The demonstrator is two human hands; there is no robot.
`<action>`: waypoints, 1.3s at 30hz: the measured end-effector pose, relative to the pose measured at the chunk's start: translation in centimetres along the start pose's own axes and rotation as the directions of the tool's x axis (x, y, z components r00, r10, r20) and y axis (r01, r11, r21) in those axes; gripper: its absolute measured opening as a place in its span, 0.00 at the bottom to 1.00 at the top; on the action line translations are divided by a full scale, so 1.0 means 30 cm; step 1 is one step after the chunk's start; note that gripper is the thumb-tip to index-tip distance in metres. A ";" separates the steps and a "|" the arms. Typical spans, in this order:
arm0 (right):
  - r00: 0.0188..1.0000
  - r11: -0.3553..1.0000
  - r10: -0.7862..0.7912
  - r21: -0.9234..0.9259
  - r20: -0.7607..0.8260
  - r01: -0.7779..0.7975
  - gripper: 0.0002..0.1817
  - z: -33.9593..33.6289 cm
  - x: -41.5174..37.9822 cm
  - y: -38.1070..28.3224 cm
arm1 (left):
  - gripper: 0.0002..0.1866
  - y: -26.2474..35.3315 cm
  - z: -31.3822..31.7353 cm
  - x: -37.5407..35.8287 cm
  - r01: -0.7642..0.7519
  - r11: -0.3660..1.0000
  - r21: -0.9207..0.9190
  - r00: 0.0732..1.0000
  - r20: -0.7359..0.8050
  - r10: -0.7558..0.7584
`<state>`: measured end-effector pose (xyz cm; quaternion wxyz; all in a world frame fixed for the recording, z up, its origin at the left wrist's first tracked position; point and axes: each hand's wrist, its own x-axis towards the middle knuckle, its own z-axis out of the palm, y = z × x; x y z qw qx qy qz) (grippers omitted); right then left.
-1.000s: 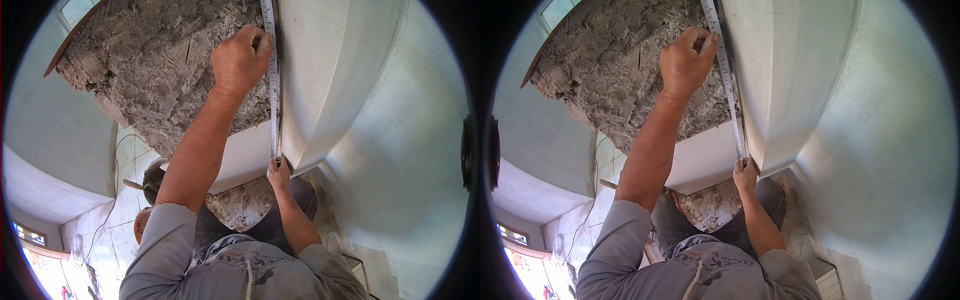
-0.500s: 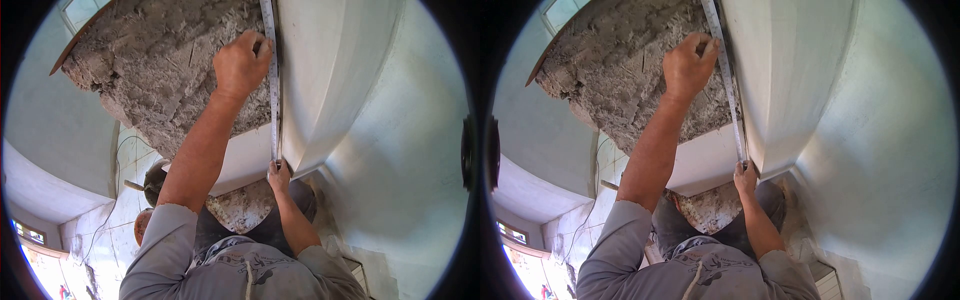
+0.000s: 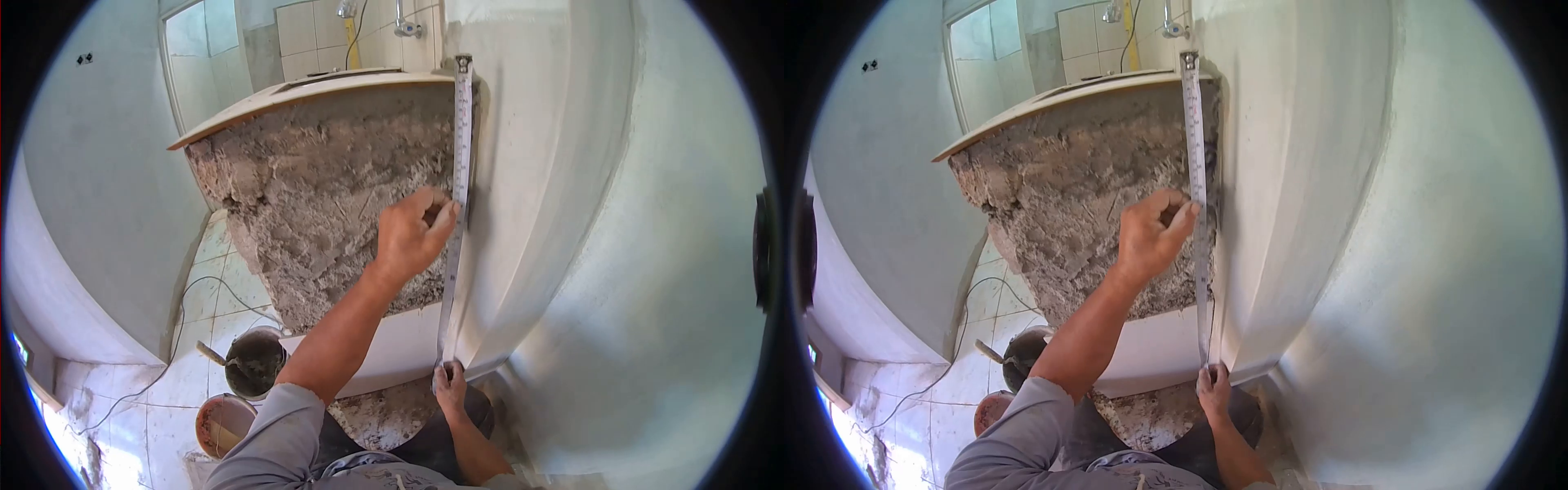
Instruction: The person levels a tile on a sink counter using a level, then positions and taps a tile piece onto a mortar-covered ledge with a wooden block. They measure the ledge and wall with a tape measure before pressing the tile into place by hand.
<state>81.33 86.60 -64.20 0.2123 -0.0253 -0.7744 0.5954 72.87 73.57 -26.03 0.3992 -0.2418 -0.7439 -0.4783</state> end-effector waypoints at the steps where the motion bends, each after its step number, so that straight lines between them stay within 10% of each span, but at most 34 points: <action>1: 0.997 0.996 0.062 0.056 0.050 -0.064 0.16 -0.032 -0.019 -0.012 | 0.09 0.030 -0.027 -0.002 0.035 0.999 -0.037 0.999 0.029 -0.034; 16: 0.848 0.844 0.300 -0.536 0.437 -0.022 0.23 -0.606 -0.165 -0.849 | 0.05 0.397 -0.700 0.083 0.594 0.800 -0.088 0.792 0.241 -0.561; 21: 0.716 0.904 0.362 -0.411 0.596 -0.114 0.16 -0.691 -0.056 -1.171 | 0.10 0.492 -0.973 0.268 0.802 0.559 -0.209 0.550 -0.105 -0.828; 26: 0.478 0.843 0.537 -0.420 0.695 -0.336 0.11 -0.640 0.140 -1.595 | 0.10 0.499 -1.196 0.376 0.771 0.605 -0.197 0.541 -0.297 -0.787; 32: 0.535 0.927 0.350 -0.367 0.769 -0.080 0.11 -0.566 0.191 -1.829 | 0.11 0.501 -1.334 0.458 0.753 0.589 -0.295 0.470 -0.386 -0.794; 39: 0.506 0.858 0.509 -0.461 0.697 -0.228 0.11 -0.443 0.150 -1.965 | 0.11 0.492 -1.372 0.422 0.756 0.571 -0.320 0.491 -0.298 -0.818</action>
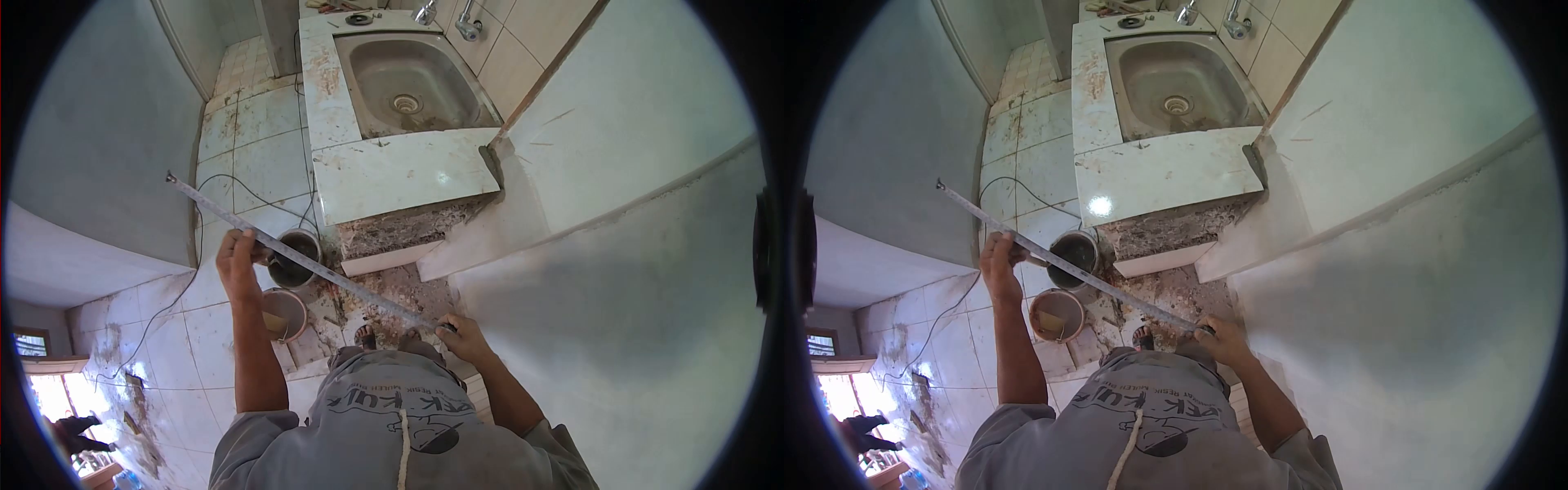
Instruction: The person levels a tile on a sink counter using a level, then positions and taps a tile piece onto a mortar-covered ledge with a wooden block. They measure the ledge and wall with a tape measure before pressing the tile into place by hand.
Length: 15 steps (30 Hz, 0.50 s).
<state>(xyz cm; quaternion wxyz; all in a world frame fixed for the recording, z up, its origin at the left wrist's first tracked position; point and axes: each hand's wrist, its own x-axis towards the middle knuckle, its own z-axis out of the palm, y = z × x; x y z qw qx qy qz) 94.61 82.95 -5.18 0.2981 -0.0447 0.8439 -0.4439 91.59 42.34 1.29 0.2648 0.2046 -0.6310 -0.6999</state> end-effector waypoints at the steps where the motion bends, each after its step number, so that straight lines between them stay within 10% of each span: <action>1: 0.997 0.997 -0.077 -0.008 -0.025 0.077 0.11 0.017 0.012 0.000 | 0.11 0.001 0.004 -0.006 -0.005 1.000 -0.004 1.000 -0.001 0.005; 15: 0.941 0.937 -0.337 0.094 -0.025 0.337 0.13 0.106 0.265 -0.556 | 0.08 0.104 0.239 -0.049 -0.264 0.923 0.280 0.857 0.508 0.091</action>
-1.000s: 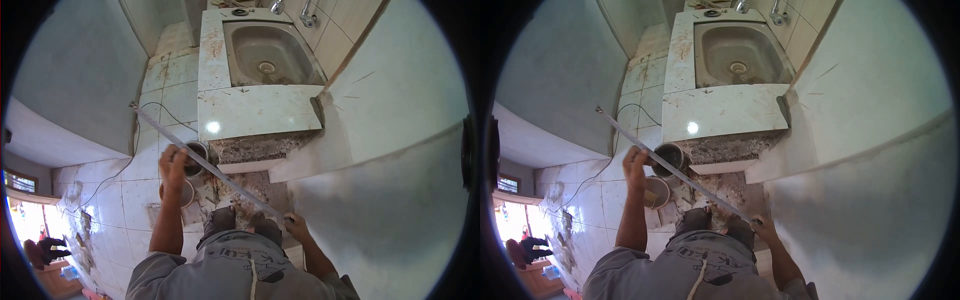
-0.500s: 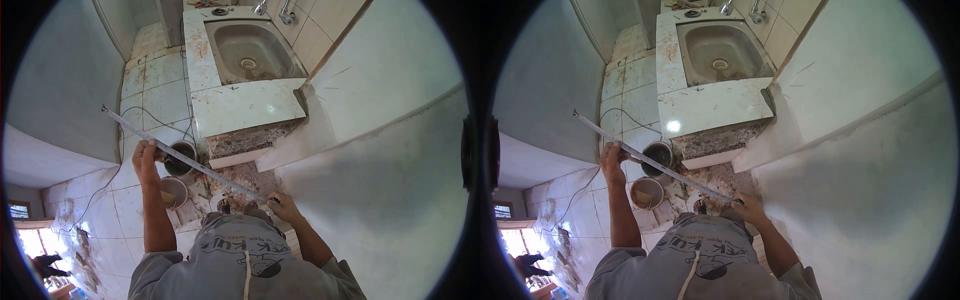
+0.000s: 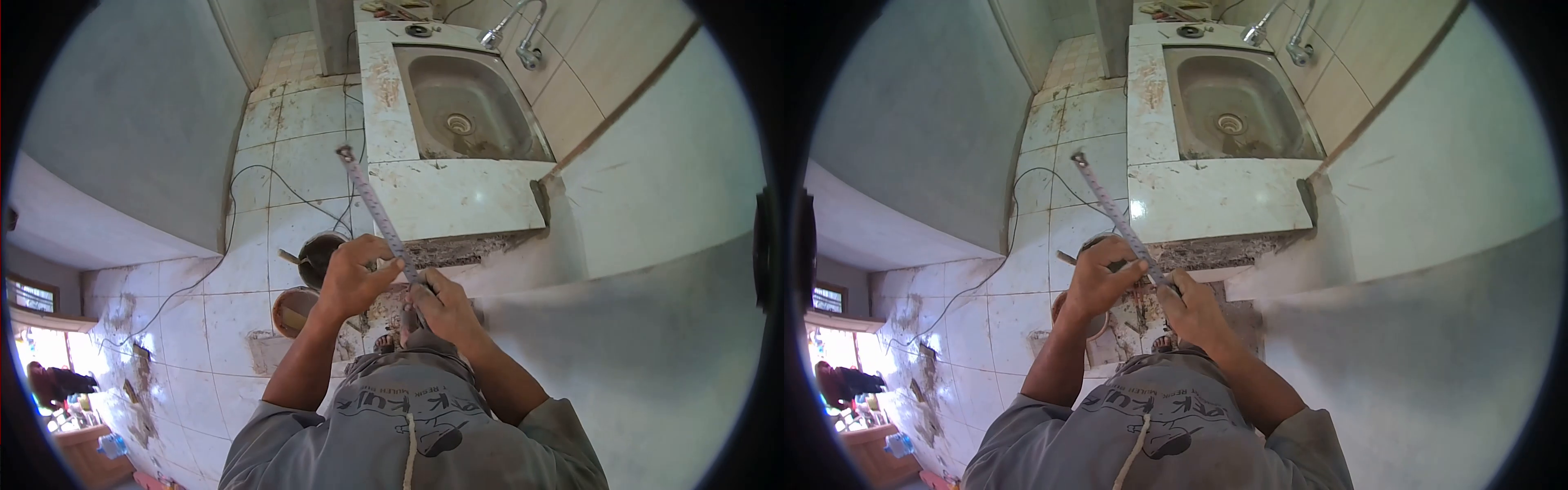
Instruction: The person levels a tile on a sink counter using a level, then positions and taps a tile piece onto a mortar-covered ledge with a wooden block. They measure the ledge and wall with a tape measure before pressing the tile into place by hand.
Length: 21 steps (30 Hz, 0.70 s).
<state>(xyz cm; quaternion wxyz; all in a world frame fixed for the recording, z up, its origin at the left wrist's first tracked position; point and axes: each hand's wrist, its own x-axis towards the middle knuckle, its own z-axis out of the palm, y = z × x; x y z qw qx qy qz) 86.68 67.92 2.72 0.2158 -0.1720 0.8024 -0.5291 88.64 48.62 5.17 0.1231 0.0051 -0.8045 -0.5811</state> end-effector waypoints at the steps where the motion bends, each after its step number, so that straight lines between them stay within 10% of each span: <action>1: 1.000 0.999 0.025 0.040 -0.001 -0.025 0.13 -0.012 0.035 -0.025 | 0.07 -0.005 0.008 0.016 -0.061 0.996 0.066 0.998 0.018 0.060; 9: 0.999 0.994 -0.019 0.104 0.030 0.016 0.15 -0.118 0.345 -0.105 | 0.07 -0.053 0.022 0.203 -0.028 0.989 0.145 0.989 -0.142 0.049; 15: 0.900 0.837 -0.414 -0.445 -0.134 0.319 0.19 -0.178 0.752 -0.156 | 0.14 -0.146 -0.052 0.283 0.105 0.986 0.128 0.861 -0.507 -0.026; 21: 0.895 0.619 -0.443 -0.739 -0.050 0.265 0.20 -0.064 1.142 -0.172 | 0.21 -0.376 -0.042 0.290 0.362 0.931 -0.057 0.814 -0.468 -0.345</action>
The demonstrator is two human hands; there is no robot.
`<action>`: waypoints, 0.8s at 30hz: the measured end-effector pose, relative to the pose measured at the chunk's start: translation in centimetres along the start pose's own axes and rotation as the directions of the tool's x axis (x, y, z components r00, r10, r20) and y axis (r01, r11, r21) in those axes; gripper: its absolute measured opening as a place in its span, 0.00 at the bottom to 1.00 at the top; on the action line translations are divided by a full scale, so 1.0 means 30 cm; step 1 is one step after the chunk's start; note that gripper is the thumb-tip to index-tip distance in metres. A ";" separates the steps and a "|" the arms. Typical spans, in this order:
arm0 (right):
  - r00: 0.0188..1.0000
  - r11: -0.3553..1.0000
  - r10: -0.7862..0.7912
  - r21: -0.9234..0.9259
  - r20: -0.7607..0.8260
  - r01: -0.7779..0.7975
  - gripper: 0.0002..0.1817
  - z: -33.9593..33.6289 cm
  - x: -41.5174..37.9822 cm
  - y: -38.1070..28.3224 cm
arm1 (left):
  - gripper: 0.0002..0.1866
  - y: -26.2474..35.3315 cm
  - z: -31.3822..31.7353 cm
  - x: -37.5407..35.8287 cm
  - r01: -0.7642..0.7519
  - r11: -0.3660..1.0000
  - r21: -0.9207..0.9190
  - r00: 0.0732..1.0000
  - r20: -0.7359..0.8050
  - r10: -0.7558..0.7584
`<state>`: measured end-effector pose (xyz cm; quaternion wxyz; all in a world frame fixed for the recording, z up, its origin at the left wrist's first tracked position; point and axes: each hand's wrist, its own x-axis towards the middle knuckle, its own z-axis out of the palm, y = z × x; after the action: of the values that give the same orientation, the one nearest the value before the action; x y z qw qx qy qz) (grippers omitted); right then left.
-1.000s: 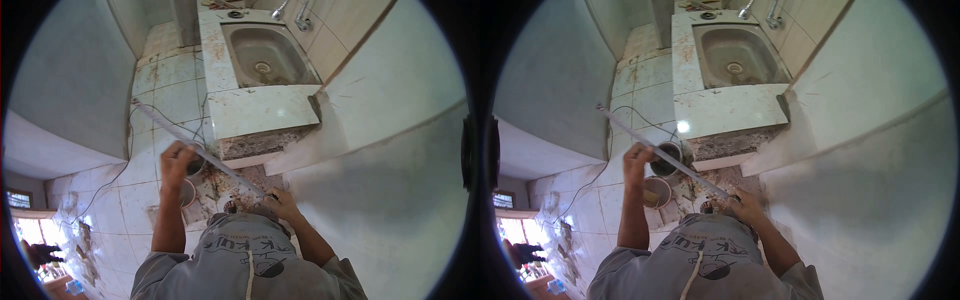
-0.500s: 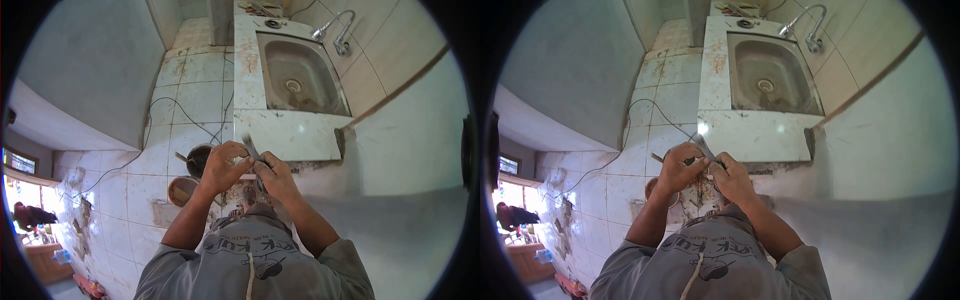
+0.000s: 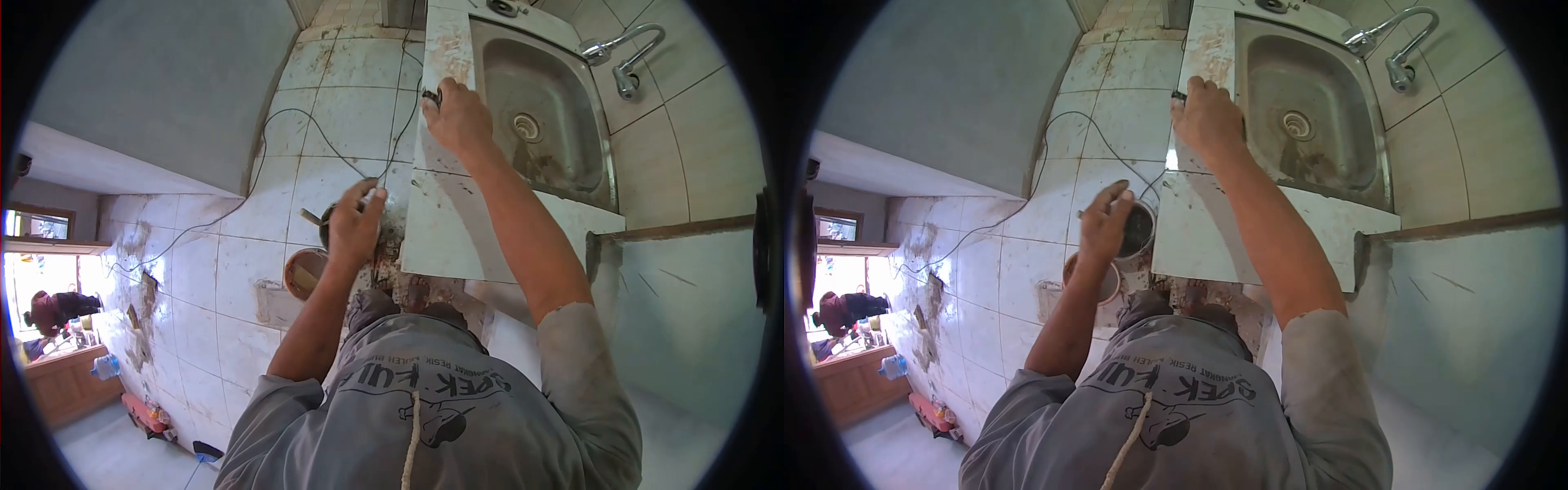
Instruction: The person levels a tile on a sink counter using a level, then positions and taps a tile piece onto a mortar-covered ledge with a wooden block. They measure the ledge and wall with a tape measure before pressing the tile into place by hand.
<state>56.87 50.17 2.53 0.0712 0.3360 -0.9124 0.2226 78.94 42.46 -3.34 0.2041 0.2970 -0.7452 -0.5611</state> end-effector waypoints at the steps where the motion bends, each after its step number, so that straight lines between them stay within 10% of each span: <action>1: 0.999 0.995 -0.022 -0.097 -0.046 0.017 0.20 0.026 0.020 -0.007 | 0.22 -0.020 0.014 0.004 -0.011 0.999 0.053 1.000 0.029 0.009; 9: 0.996 0.964 0.051 -0.265 0.074 -0.029 0.23 0.120 0.078 0.000 | 0.23 0.017 0.066 0.103 0.132 0.985 0.112 0.973 0.174 -0.150; 14: 0.941 0.951 -0.112 -0.310 -0.318 0.009 0.26 0.047 -0.056 0.028 | 0.25 0.031 0.114 0.173 0.099 0.951 0.294 0.953 0.246 -0.175; 17: 0.894 0.915 0.179 0.403 -0.411 0.002 0.16 -0.089 -0.241 0.080 | 0.27 0.012 0.141 0.201 -0.019 0.926 0.378 0.956 0.278 -0.094; 20: 0.775 0.452 0.613 0.872 -0.152 -0.187 0.16 -0.177 -0.422 0.242 | 0.27 0.043 0.154 0.206 0.017 0.906 0.423 0.945 0.288 -0.153; 24: 0.636 0.351 0.761 0.906 -0.127 -0.238 0.20 -0.244 -0.516 0.389 | 0.27 0.059 0.180 0.203 -0.050 0.896 0.441 0.959 0.271 -0.080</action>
<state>61.04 70.38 0.55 0.0796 -0.0638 -0.6897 0.7169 70.60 42.57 -3.39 0.0183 0.2585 -0.8723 -0.4146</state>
